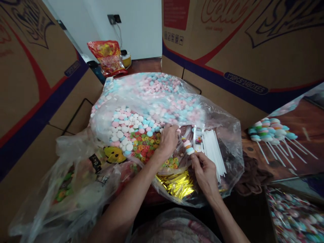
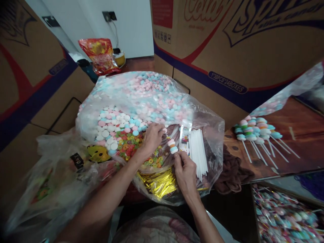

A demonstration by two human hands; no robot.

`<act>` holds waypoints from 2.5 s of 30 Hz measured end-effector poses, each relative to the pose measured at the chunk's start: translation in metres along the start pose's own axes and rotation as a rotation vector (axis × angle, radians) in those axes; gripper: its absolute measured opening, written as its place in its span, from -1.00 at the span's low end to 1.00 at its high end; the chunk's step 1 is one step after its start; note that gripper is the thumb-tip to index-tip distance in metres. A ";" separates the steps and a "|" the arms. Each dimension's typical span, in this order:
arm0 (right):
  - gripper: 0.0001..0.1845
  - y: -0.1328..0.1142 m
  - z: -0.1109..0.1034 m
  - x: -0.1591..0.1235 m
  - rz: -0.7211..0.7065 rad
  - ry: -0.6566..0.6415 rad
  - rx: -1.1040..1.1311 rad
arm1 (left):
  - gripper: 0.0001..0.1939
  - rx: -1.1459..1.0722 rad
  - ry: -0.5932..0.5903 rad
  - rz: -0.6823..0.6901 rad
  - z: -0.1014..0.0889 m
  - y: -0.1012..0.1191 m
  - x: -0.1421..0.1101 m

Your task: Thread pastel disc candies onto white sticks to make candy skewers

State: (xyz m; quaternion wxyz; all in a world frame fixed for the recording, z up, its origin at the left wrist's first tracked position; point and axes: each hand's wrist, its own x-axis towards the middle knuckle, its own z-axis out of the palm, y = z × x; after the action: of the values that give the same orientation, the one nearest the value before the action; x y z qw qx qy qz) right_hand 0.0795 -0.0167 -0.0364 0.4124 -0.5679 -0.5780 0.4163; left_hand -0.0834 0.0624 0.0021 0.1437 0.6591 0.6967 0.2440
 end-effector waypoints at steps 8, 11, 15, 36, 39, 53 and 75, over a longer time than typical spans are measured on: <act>-0.67 -0.001 0.000 -0.001 0.004 0.005 -0.003 | -0.66 0.207 -0.120 -0.019 0.001 0.004 0.000; -0.67 -0.002 -0.001 -0.001 -0.003 0.010 -0.018 | -0.69 0.209 -0.126 -0.022 0.000 0.005 -0.003; -0.67 -0.005 -0.001 -0.002 -0.011 0.004 -0.036 | -0.73 0.090 -0.031 0.067 -0.001 0.000 -0.007; -0.69 -0.010 -0.001 -0.008 -0.086 -0.075 -0.107 | -0.74 -0.703 0.094 -0.093 0.027 -0.031 -0.037; -0.68 -0.011 -0.002 -0.007 -0.064 -0.082 -0.128 | -0.74 -0.575 0.120 -0.033 0.019 -0.025 -0.041; -0.68 -0.009 0.011 -0.008 -0.044 -0.008 -0.115 | -0.70 -0.322 0.106 0.132 0.008 -0.008 -0.052; -0.71 -0.011 0.018 -0.010 -0.121 0.061 -0.152 | -0.71 -0.509 0.086 0.110 0.014 -0.006 -0.059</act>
State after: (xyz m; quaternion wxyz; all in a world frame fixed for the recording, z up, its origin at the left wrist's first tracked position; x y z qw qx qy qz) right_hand 0.0595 -0.0268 -0.0311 0.4101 -0.5738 -0.6284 0.3281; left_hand -0.0761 0.0063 -0.0207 0.2617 0.6273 0.5816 0.4469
